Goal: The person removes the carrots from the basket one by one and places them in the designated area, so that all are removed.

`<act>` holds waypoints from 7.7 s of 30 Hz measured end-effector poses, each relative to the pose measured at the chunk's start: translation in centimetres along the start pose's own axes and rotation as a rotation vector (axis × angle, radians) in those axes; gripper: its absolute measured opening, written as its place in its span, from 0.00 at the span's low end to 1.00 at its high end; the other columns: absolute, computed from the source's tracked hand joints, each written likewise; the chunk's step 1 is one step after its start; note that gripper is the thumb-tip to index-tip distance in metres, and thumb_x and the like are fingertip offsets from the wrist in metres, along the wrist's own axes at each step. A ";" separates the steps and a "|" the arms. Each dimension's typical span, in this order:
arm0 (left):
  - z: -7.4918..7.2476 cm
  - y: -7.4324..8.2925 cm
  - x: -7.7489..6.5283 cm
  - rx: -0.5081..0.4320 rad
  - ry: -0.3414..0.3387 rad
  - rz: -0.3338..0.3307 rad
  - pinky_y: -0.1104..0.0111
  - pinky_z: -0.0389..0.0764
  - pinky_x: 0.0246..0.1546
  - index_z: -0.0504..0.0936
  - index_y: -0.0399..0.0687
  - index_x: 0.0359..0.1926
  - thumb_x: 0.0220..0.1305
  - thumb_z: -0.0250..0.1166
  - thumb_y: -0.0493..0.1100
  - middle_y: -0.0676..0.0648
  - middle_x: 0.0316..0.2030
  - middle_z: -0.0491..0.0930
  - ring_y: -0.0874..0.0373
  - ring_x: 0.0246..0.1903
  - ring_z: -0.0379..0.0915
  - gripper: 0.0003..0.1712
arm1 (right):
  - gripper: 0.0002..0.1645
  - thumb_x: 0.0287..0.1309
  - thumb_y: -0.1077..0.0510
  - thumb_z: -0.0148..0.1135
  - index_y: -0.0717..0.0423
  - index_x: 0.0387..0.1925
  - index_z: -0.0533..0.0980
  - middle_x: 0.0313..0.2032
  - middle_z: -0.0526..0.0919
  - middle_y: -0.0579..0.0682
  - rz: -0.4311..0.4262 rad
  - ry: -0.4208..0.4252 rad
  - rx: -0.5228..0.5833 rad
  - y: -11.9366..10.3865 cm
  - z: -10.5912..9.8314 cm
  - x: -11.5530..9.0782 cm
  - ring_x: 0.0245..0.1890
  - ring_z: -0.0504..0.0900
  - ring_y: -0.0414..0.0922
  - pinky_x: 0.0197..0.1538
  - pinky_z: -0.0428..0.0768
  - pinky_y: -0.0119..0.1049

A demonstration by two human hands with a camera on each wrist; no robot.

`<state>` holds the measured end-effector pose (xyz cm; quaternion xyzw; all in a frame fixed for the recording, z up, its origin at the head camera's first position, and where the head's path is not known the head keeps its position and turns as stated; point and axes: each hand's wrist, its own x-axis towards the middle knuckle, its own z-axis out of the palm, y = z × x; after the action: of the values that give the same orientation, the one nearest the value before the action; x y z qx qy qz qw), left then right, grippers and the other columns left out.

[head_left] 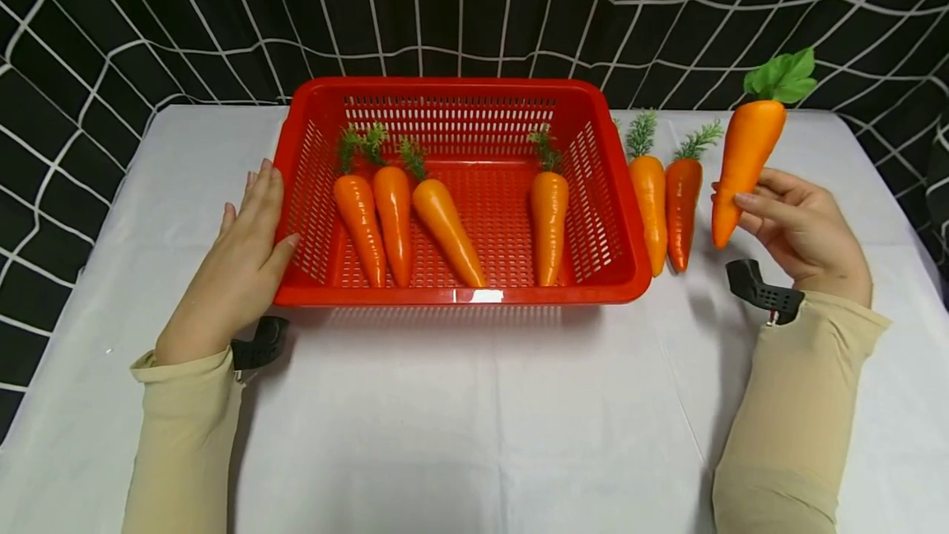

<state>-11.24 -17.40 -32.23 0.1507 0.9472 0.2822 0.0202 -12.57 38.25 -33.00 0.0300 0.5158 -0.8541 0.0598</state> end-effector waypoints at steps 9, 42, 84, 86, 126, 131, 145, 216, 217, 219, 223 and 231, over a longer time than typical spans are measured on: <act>-0.1 -0.2 -0.1 0.002 0.004 0.009 0.49 0.34 0.68 0.39 0.38 0.73 0.71 0.47 0.41 0.44 0.73 0.33 0.51 0.72 0.27 0.38 | 0.16 0.61 0.76 0.48 0.68 0.42 0.81 0.37 0.85 0.58 0.097 0.078 0.007 1.5 -2.8 0.7 0.36 0.85 0.49 0.42 0.81 0.36; 0.1 -0.1 0.0 -0.016 0.012 0.023 0.48 0.33 0.68 0.40 0.36 0.73 0.70 0.47 0.40 0.43 0.73 0.34 0.49 0.72 0.29 0.37 | 0.09 0.56 0.60 0.65 0.46 0.24 0.85 0.28 0.85 0.42 0.396 0.304 -0.424 1.2 -4.2 0.3 0.29 0.84 0.38 0.34 0.82 0.30; 0.1 0.1 0.2 -0.028 0.008 0.011 0.49 0.33 0.68 0.39 0.38 0.73 0.71 0.48 0.40 0.44 0.74 0.34 0.50 0.72 0.27 0.38 | 0.07 0.54 0.60 0.67 0.44 0.25 0.85 0.28 0.84 0.40 0.341 0.288 -0.503 1.0 -5.2 -0.2 0.28 0.84 0.38 0.34 0.81 0.28; 0.1 0.1 0.2 -0.029 0.008 0.019 0.49 0.33 0.68 0.39 0.38 0.73 0.71 0.48 0.40 0.44 0.74 0.33 0.50 0.72 0.27 0.38 | 0.08 0.55 0.61 0.66 0.46 0.25 0.85 0.27 0.84 0.42 0.323 0.280 -0.479 1.1 -5.2 -0.2 0.27 0.84 0.38 0.33 0.81 0.28; 0.2 0.4 0.3 -0.026 -0.004 0.016 0.49 0.34 0.68 0.39 0.38 0.73 0.71 0.47 0.41 0.45 0.74 0.33 0.52 0.72 0.26 0.38 | 0.03 0.51 0.60 0.69 0.48 0.27 0.85 0.28 0.86 0.44 0.172 0.392 -0.409 1.5 -5.5 -0.5 0.28 0.85 0.39 0.34 0.81 0.29; 0.2 0.1 0.1 -0.037 0.001 0.015 0.50 0.32 0.68 0.39 0.38 0.73 0.71 0.48 0.41 0.44 0.74 0.33 0.50 0.72 0.26 0.38 | 0.02 0.51 0.59 0.69 0.47 0.27 0.85 0.28 0.86 0.43 0.182 0.388 -0.443 1.5 -5.2 -0.3 0.29 0.86 0.39 0.35 0.81 0.29; 0.3 0.1 0.0 -0.032 0.021 0.025 0.49 0.33 0.68 0.40 0.37 0.73 0.70 0.48 0.41 0.42 0.73 0.35 0.49 0.72 0.28 0.38 | 0.06 0.52 0.61 0.68 0.46 0.25 0.85 0.28 0.85 0.41 0.153 0.352 -0.459 1.9 -4.8 0.4 0.28 0.85 0.37 0.35 0.81 0.28; -0.2 -0.3 1.0 -0.009 0.005 0.021 0.51 0.32 0.68 0.40 0.36 0.73 0.71 0.47 0.40 0.44 0.73 0.33 0.53 0.72 0.26 0.37 | 0.16 0.56 0.58 0.66 0.61 0.46 0.80 0.38 0.85 0.53 0.021 -0.313 -0.888 0.7 23.1 6.5 0.36 0.84 0.47 0.39 0.81 0.34; -0.2 -0.3 1.0 -0.008 0.003 0.020 0.51 0.32 0.68 0.40 0.36 0.73 0.71 0.47 0.40 0.44 0.73 0.33 0.53 0.72 0.26 0.37 | 0.17 0.56 0.58 0.65 0.62 0.46 0.80 0.39 0.85 0.53 0.049 -0.327 -0.886 1.1 23.4 7.1 0.36 0.84 0.47 0.40 0.81 0.34; -0.2 -0.4 0.9 -0.006 0.001 0.016 0.51 0.33 0.68 0.40 0.36 0.73 0.71 0.47 0.40 0.44 0.74 0.33 0.53 0.72 0.26 0.37 | 0.19 0.57 0.58 0.64 0.64 0.49 0.78 0.40 0.84 0.54 0.109 -0.357 -0.864 2.0 23.9 8.2 0.38 0.84 0.48 0.41 0.81 0.35; -0.1 -0.5 0.8 -0.005 0.002 0.007 0.51 0.34 0.68 0.40 0.36 0.73 0.71 0.48 0.41 0.44 0.74 0.33 0.53 0.72 0.26 0.37 | 0.20 0.60 0.61 0.61 0.68 0.52 0.75 0.41 0.84 0.54 0.216 -0.413 -0.776 3.7 24.7 10.1 0.43 0.83 0.49 0.45 0.81 0.35; 0.2 -0.5 0.8 -0.004 -0.008 0.012 0.51 0.33 0.68 0.40 0.36 0.72 0.71 0.47 0.40 0.44 0.73 0.33 0.52 0.72 0.26 0.37 | 0.16 0.59 0.65 0.60 0.69 0.48 0.77 0.40 0.85 0.55 0.321 -0.463 -0.766 6.9 24.2 12.2 0.42 0.83 0.48 0.48 0.79 0.40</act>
<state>-12.10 -17.44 -32.67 0.1576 0.9457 0.2834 0.0224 -23.48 12.79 -29.16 -0.1061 0.7557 -0.5666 0.3110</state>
